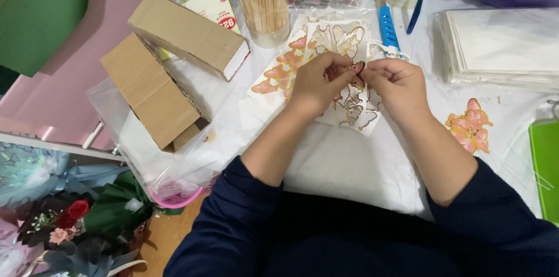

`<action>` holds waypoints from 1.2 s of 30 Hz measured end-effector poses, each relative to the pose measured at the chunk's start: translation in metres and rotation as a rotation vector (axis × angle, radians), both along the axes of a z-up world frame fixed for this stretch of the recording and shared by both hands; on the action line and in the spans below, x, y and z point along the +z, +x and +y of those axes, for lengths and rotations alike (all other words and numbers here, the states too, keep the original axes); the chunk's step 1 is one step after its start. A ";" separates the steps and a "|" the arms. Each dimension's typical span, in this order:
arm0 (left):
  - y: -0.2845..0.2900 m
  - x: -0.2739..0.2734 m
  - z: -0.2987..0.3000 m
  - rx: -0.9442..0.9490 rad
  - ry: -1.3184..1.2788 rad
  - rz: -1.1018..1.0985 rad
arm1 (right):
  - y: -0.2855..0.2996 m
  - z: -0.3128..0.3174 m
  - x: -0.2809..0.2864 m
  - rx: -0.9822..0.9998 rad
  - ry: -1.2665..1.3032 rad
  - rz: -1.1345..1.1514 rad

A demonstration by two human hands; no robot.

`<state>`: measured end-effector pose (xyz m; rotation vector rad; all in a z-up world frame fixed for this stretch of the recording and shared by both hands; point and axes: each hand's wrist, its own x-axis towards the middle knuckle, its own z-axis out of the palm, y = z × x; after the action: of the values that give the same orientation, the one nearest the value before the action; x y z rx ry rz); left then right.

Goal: Peeling butterfly-shaped decorations from a backing sheet and applying adhesive tape to them.

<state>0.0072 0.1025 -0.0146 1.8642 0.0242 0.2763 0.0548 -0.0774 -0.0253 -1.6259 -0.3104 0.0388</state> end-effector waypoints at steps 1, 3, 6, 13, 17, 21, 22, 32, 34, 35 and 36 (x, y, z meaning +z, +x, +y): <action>-0.011 0.017 -0.003 0.002 -0.001 -0.002 | 0.002 -0.001 -0.002 0.002 -0.001 -0.002; -0.034 0.050 -0.008 0.004 -0.040 0.112 | 0.004 -0.003 -0.007 -0.011 -0.002 -0.003; -0.033 0.056 -0.007 -0.002 -0.051 0.091 | -0.002 0.002 0.002 -0.024 -0.019 0.001; -0.012 0.025 -0.002 -0.045 -0.173 0.110 | 0.001 -0.005 -0.001 0.056 -0.073 -0.057; -0.018 0.030 0.005 -0.058 -0.159 0.124 | 0.004 -0.010 -0.011 0.095 -0.083 -0.062; -0.021 0.035 0.005 -0.108 -0.136 0.144 | -0.002 -0.008 0.002 0.052 -0.180 -0.066; -0.022 0.035 0.004 -0.106 -0.139 0.144 | -0.002 -0.008 0.003 0.055 -0.182 -0.067; -0.021 0.029 0.002 -0.118 -0.132 0.160 | 0.000 -0.008 -0.005 -0.031 -0.386 -0.211; -0.013 0.021 0.002 -0.106 -0.115 0.162 | 0.000 -0.008 -0.002 -0.018 -0.423 -0.261; -0.009 0.016 0.003 -0.124 -0.062 0.138 | -0.002 -0.007 0.001 -0.020 -0.386 -0.240; -0.005 0.011 0.004 -0.143 -0.010 0.116 | -0.004 -0.007 0.004 -0.024 -0.350 -0.217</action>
<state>0.0020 0.1060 -0.0038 1.8597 -0.0283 0.0696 0.0510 -0.0843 -0.0217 -1.9858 -0.4706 -0.1079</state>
